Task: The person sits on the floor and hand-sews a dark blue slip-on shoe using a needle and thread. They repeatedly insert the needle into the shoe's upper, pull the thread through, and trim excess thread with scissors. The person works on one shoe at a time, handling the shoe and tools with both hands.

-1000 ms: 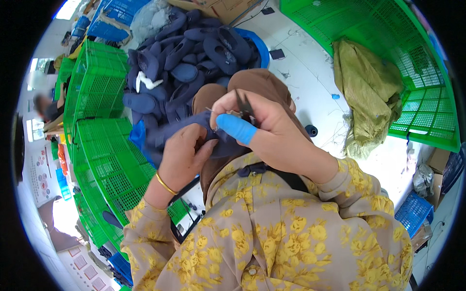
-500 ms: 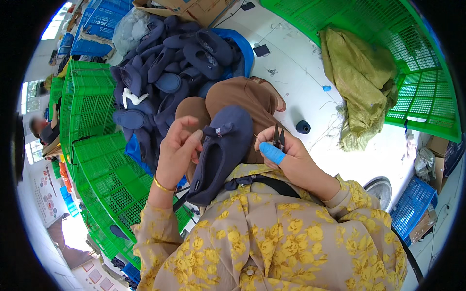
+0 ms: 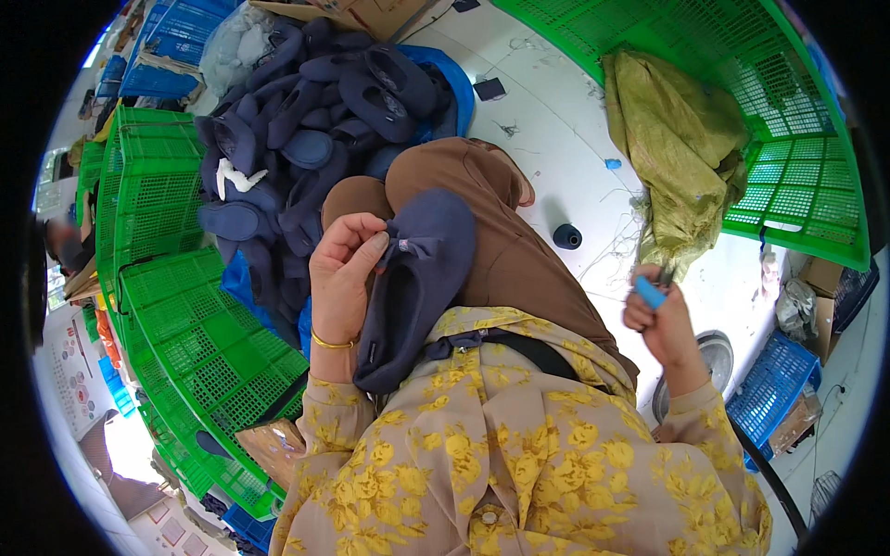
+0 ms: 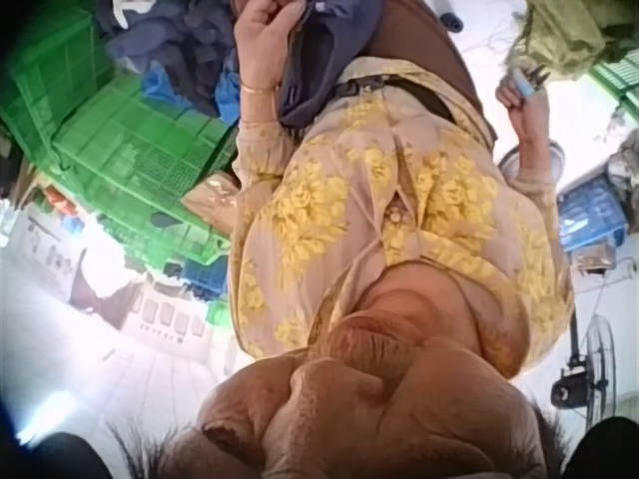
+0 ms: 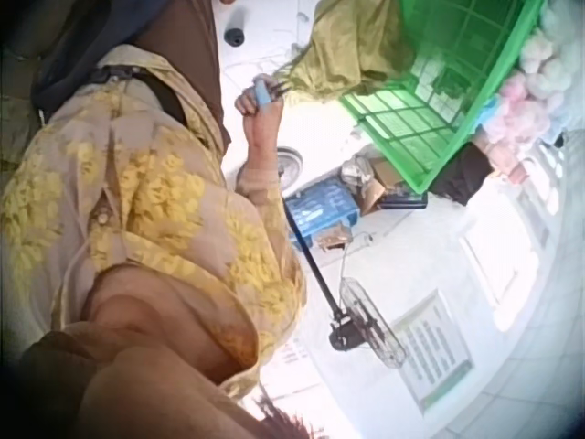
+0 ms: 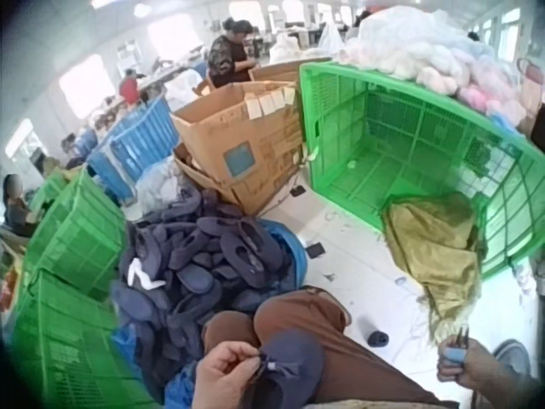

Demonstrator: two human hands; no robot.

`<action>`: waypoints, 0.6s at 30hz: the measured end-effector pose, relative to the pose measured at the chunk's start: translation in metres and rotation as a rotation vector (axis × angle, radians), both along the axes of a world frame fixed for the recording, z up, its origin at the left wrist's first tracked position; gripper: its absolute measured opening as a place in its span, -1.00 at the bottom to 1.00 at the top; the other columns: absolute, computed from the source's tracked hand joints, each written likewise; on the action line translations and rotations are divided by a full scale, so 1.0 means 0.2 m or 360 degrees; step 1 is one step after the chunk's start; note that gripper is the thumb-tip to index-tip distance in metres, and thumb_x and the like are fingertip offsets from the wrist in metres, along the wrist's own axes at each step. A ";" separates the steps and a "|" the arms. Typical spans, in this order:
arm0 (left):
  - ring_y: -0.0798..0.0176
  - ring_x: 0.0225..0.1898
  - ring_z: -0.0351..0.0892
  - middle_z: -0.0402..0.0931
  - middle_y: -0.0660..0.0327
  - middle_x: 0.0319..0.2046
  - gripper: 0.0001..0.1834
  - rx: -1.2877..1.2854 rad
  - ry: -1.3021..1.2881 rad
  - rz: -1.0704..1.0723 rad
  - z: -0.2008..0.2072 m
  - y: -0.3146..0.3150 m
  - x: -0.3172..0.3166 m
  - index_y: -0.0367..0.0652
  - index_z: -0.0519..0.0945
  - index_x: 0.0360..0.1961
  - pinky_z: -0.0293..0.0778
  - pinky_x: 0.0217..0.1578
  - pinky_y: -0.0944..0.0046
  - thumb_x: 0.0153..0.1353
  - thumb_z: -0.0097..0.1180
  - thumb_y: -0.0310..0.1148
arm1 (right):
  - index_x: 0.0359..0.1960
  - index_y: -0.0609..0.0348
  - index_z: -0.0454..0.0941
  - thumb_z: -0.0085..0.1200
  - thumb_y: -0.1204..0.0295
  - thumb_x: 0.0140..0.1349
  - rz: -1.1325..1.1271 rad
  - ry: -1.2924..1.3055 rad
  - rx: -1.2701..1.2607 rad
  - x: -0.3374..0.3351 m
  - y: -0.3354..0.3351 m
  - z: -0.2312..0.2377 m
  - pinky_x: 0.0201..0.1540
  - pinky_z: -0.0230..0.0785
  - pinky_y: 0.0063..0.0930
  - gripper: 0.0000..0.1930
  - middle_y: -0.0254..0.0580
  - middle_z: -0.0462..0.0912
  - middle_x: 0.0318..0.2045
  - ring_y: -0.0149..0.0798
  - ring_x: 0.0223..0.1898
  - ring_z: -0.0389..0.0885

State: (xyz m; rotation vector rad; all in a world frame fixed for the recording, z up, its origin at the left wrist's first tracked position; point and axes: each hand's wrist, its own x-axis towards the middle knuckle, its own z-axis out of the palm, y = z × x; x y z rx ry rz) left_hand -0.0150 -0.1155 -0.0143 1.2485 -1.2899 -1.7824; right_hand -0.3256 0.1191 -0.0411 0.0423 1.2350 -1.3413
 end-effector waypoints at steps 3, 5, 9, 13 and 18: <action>0.61 -0.37 0.40 0.50 0.42 -0.36 -0.86 0.0047 0.0137 0.0145 -0.06 0.00 0.02 -0.21 0.56 -0.15 0.34 -0.35 0.60 0.26 0.15 -0.56 | -0.21 0.00 0.46 0.02 0.40 0.37 -0.0278 0.0104 0.0305 -0.37 0.33 -0.22 -0.63 -0.06 -0.63 -0.96 -0.57 0.11 -0.70 -0.59 -0.72 0.04; 0.62 -0.37 0.40 0.50 0.41 -0.35 -0.84 0.0004 0.0059 -0.0006 -0.05 0.05 -0.02 -0.22 0.54 -0.13 0.34 -0.35 0.59 0.27 0.15 -0.55 | -0.21 -0.01 0.45 -0.01 0.40 0.38 -0.0304 0.0133 0.0399 -0.43 0.41 -0.29 -0.64 -0.07 -0.63 -0.97 -0.57 0.11 -0.69 -0.59 -0.72 0.03; 0.57 -0.38 0.44 0.54 0.38 -0.37 -0.81 0.0089 -0.0055 0.0009 0.01 0.02 -0.01 -0.26 0.54 -0.11 0.37 -0.33 0.54 0.30 0.16 -0.44 | -0.18 0.00 0.44 0.04 0.44 0.34 -0.0124 0.0631 0.0450 -0.23 0.12 -0.21 -0.60 0.02 -0.66 -0.93 -0.54 0.24 -0.58 -0.61 -0.66 0.09; 0.56 -0.34 0.47 0.57 0.37 -0.37 -0.82 0.0182 -0.0311 -0.0228 0.04 0.01 0.02 -0.28 0.56 -0.19 0.40 -0.30 0.54 0.28 0.20 -0.38 | -0.15 0.02 0.51 0.18 0.51 0.21 0.0351 0.1150 0.0025 0.12 -0.33 0.00 -0.54 0.08 -0.70 -0.80 -0.58 0.31 -0.54 -0.62 -0.61 0.18; 0.58 -0.42 0.42 0.50 0.39 -0.48 -0.83 0.0049 -0.0180 -0.0161 -0.01 -0.03 -0.05 -0.23 0.52 -0.35 0.35 -0.37 0.54 0.27 0.21 -0.36 | -0.18 0.13 0.51 0.20 0.43 0.18 0.1367 0.1547 -0.0374 0.49 -0.67 0.17 -0.36 0.41 -0.43 -0.80 -0.12 0.65 -0.38 -0.19 -0.50 0.53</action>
